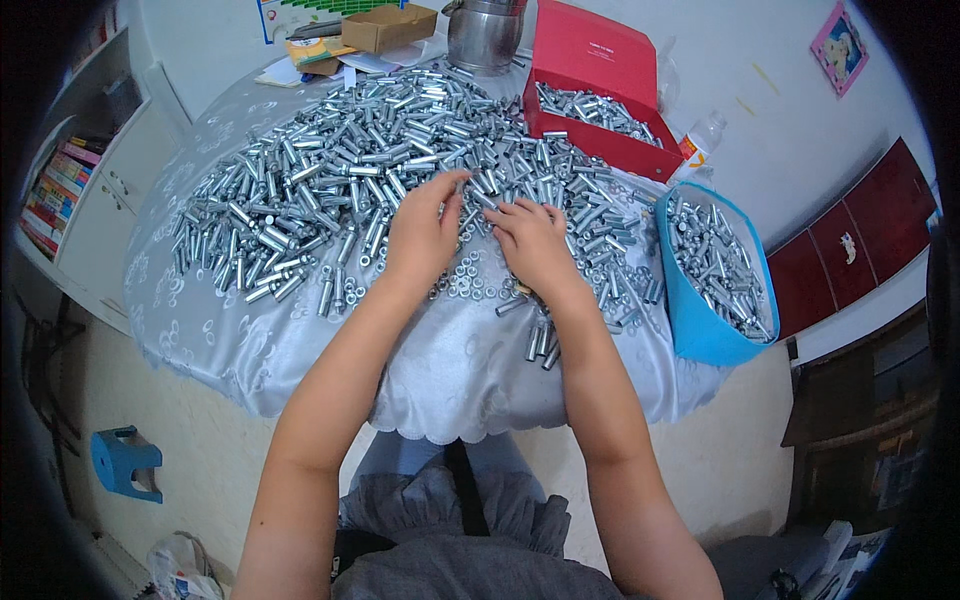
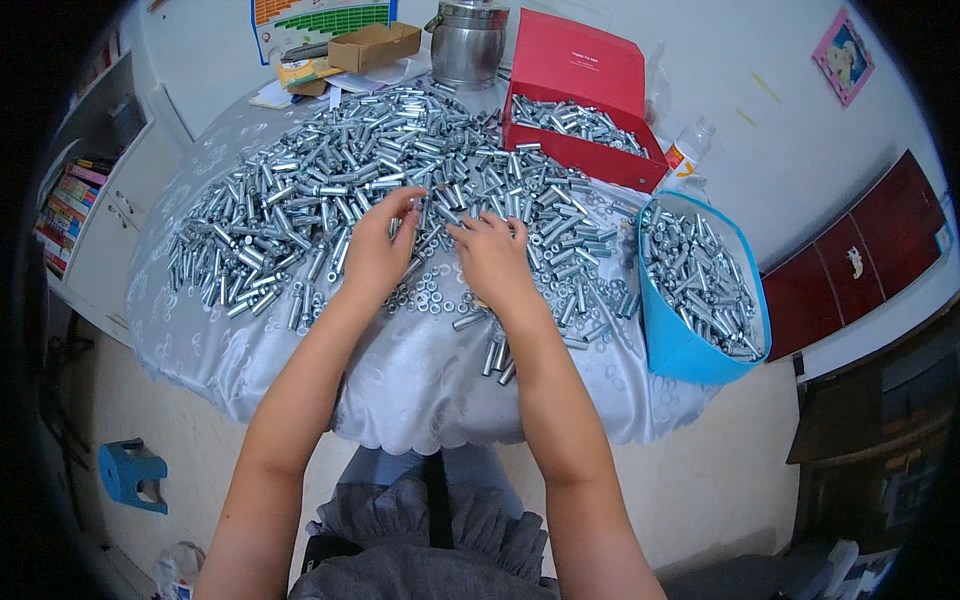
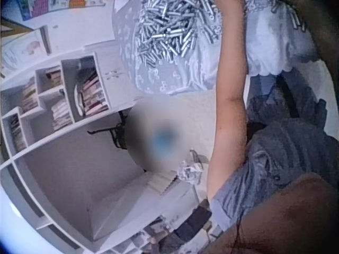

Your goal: The person sits at a table covered with a white cloth and repeatedly picks up small metal cylindrical fasteners and washers. They insert the washers into the fasteners by hand and place the assembled units into a blue plastic bin on the right side of the table.

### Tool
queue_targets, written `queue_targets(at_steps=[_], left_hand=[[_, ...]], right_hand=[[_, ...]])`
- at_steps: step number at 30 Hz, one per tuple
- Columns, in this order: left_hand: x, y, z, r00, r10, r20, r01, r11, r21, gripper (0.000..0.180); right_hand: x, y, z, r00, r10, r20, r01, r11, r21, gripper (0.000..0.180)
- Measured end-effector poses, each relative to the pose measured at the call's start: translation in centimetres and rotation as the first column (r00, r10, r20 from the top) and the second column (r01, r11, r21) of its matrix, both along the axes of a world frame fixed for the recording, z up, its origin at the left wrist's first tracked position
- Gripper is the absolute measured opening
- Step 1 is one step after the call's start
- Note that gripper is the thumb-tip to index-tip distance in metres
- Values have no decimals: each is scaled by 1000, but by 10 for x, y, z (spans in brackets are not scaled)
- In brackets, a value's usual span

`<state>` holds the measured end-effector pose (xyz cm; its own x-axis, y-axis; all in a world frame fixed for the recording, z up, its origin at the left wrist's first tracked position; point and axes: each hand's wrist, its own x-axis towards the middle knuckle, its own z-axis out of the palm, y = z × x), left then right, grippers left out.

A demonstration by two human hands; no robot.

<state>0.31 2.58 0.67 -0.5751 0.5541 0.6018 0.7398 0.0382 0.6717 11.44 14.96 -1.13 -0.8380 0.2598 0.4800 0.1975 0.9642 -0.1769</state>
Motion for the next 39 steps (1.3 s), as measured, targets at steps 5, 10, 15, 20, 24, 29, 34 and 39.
queue_targets(at_steps=[5, 10, 15, 20, 24, 29, 34, 39], left_hand=[[-1, 1, 3, 895, -255, 365, 133, 935, 328, 45], [-5, 4, -1, 739, -417, 529, 187, 881, 434, 40], [-5, 3, -1, 730, -385, 565, 144, 894, 423, 37], [-1, 2, 2, 806, -327, 493, 135, 913, 384, 34], [1, 2, 0, 831, -305, 465, 157, 931, 331, 33], [8, 3, -2, 818, -368, 443, 286, 927, 242, 29], [12, 4, -2, 749, -427, 506, 379, 903, 202, 30], [6, 2, 1, 643, -448, 621, 360, 892, 271, 27]], right_hand=[[2, -1, 6, 998, -26, -56, 15, 985, -173, 23], [4, -8, 19, 986, -27, -163, -11, 974, -226, 25], [-1, -17, 21, 940, 48, -338, -308, 544, -781, 30], [-2, -18, 24, 918, 9, -397, -373, 361, -855, 31], [-2, -16, 22, 919, -10, -395, -366, 350, -862, 32], [-1, -18, 27, 906, -56, -420, -373, 368, -852, 31], [1, -13, 24, 884, -76, -462, -395, 408, -823, 32], [3, -19, 36, 862, -147, -486, -438, 267, -858, 36]])
